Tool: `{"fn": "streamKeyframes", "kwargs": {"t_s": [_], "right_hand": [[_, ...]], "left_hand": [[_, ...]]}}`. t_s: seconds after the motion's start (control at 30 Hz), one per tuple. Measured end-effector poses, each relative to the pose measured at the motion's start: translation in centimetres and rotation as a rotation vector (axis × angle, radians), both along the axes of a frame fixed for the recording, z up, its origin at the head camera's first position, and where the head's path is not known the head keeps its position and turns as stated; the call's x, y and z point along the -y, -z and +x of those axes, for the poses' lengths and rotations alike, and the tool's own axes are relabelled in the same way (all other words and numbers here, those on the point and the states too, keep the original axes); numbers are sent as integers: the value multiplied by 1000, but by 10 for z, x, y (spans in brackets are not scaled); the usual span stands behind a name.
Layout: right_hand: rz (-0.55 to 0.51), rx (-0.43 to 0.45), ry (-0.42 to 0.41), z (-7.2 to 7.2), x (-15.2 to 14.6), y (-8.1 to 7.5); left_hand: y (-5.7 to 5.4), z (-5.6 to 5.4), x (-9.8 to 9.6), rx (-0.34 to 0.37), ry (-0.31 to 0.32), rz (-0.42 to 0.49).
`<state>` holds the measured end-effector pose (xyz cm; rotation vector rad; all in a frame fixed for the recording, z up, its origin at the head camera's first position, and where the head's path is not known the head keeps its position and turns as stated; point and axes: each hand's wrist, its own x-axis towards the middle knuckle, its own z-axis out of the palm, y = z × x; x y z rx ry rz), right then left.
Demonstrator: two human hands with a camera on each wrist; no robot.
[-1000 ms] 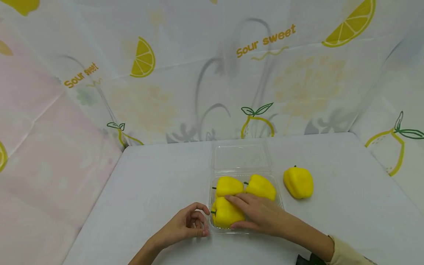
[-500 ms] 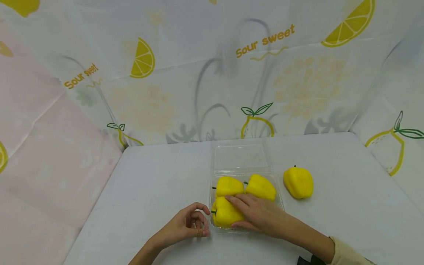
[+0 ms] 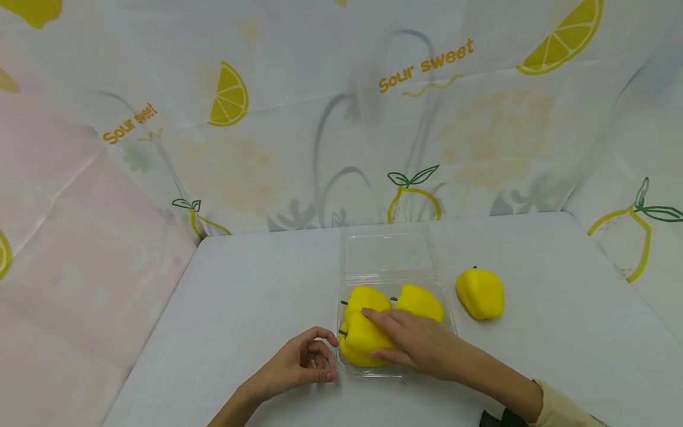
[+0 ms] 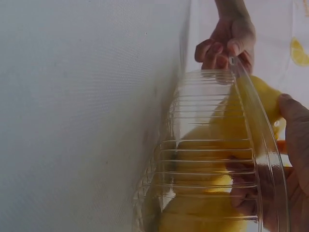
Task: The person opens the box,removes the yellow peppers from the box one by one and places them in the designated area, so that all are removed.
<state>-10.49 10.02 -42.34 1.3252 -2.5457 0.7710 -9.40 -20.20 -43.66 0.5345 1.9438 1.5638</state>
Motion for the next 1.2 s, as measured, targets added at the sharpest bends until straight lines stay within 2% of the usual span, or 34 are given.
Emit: {"fn": "streamKeyframes", "kwargs": {"t_s": [0.13,0.6,1.2], "right_hand": [[-21,-12,-4,0,-2,-2],[-22,34,36,4,-17,-13],[-29,-33,153,4,-41,-30]], "left_hand": [[0,0,0,-6,1,1],[-1,1,1,-18,0,-2],[0,0,0,-32,5,-11]]}}
